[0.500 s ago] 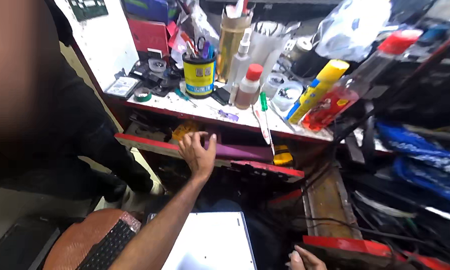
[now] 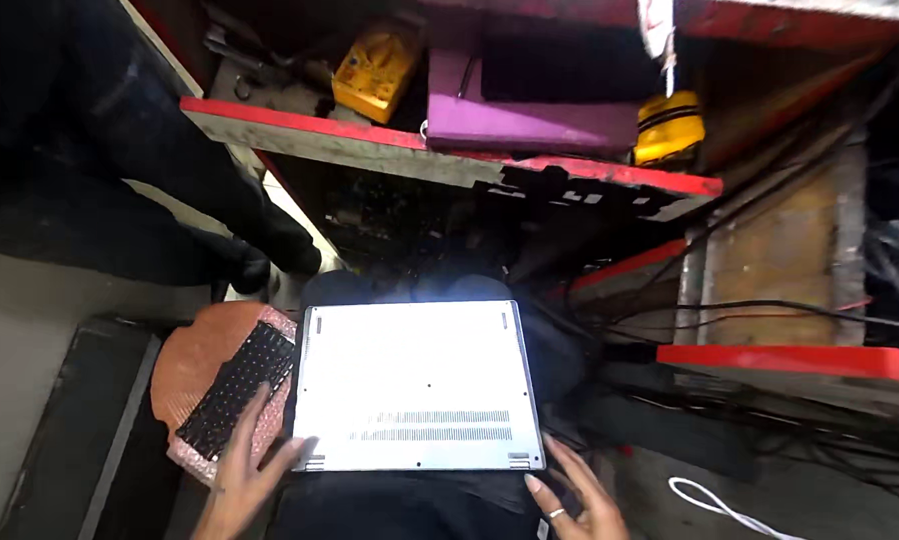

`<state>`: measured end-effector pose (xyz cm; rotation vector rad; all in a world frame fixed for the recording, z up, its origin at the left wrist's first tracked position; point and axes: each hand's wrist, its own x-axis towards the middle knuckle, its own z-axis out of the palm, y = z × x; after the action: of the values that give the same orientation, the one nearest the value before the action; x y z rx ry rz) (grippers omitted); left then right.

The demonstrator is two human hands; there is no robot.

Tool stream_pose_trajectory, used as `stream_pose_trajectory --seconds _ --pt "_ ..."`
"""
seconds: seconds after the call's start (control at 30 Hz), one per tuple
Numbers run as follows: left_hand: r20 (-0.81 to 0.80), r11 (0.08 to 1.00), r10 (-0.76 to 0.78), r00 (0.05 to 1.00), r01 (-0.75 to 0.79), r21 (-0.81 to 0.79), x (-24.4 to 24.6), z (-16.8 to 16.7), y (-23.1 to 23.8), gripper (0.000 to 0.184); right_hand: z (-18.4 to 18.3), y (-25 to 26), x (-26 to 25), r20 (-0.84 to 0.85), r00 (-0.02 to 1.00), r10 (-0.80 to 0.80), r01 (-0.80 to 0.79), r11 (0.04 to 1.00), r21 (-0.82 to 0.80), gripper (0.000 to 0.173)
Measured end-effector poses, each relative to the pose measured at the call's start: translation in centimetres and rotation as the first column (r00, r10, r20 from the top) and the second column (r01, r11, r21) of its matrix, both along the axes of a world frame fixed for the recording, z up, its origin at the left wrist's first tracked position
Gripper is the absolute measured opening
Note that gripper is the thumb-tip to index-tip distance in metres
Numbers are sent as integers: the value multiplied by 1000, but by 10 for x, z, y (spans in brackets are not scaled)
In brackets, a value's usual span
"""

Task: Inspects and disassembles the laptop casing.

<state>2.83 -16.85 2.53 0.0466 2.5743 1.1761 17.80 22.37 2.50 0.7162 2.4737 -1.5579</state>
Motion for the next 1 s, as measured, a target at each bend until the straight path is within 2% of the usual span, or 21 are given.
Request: stream_pose_trajectory --seconds 0.03,0.1,0.2,0.3,0.47,0.63,1.0 --pt "76 998 8 997 -12 54 19 0 -3 95 -1 -7 2 -1 1000 -24 24 999 -36 60" --pt "118 988 -21 993 3 153 45 -4 -2 91 -2 -23 2 -4 990 -143 142 983 -118 64" --pt "45 966 32 998 -43 254 64 -20 8 82 -2 -44 -2 -7 953 -304 296 933 -203 69" --pt "6 925 104 995 -99 366 66 -29 16 81 -4 -53 -3 -4 927 -374 362 898 -249 71" --pt "16 913 127 992 -123 390 68 -30 18 78 -2 -59 -7 49 896 -442 436 851 -292 74" --pt "30 902 123 992 -124 414 66 -27 18 75 -1 -58 -7 37 892 -450 433 829 -354 72" --pt "70 912 129 989 -147 384 65 -22 21 74 -4 -64 -10 37 873 -487 475 827 -300 70"
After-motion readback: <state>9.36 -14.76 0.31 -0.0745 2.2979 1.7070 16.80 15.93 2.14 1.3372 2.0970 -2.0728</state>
